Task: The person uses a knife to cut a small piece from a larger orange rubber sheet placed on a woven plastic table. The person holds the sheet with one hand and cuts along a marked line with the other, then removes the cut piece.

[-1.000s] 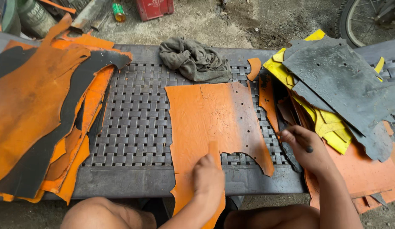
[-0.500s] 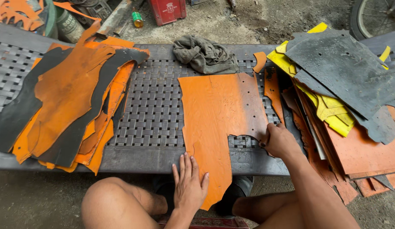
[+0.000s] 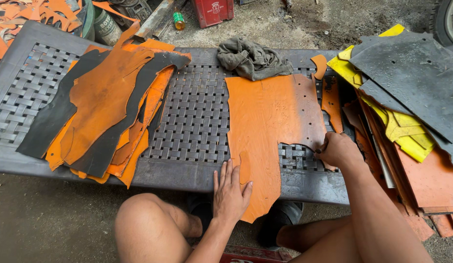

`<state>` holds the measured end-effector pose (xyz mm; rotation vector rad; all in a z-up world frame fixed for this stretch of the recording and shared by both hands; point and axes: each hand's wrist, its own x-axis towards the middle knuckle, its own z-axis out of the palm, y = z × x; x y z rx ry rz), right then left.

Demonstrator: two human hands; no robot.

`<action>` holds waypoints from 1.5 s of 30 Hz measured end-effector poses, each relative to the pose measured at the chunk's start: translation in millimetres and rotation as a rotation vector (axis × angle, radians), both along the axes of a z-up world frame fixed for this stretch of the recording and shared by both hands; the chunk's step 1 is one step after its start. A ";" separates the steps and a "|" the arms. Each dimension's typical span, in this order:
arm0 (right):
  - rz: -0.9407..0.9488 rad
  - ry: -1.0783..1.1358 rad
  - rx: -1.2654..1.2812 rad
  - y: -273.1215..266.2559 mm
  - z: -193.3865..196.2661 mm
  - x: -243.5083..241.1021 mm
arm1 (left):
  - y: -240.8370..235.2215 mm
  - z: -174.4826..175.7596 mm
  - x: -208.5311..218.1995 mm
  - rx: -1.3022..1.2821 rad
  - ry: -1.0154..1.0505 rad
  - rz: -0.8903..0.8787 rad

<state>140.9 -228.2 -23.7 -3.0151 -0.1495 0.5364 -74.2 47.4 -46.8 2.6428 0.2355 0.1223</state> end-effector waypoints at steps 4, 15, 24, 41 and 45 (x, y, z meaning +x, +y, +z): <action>-0.093 0.038 0.077 2.3 12.1 -5.1 | -0.5 25.9 -1.8 -0.021 0.047 0.099; -0.243 0.032 0.526 10.1 79.3 -38.1 | 20.1 62.3 -3.4 0.099 0.287 -0.200; -0.084 0.049 0.393 43.9 119.2 -70.0 | 56.6 39.6 52.3 0.272 -0.079 -0.568; 0.444 0.328 0.185 157.9 91.5 -82.4 | 53.6 46.0 69.0 0.031 0.246 -0.251; 0.425 0.394 0.144 162.2 100.8 -76.0 | 41.4 59.3 80.7 -0.033 0.285 -0.134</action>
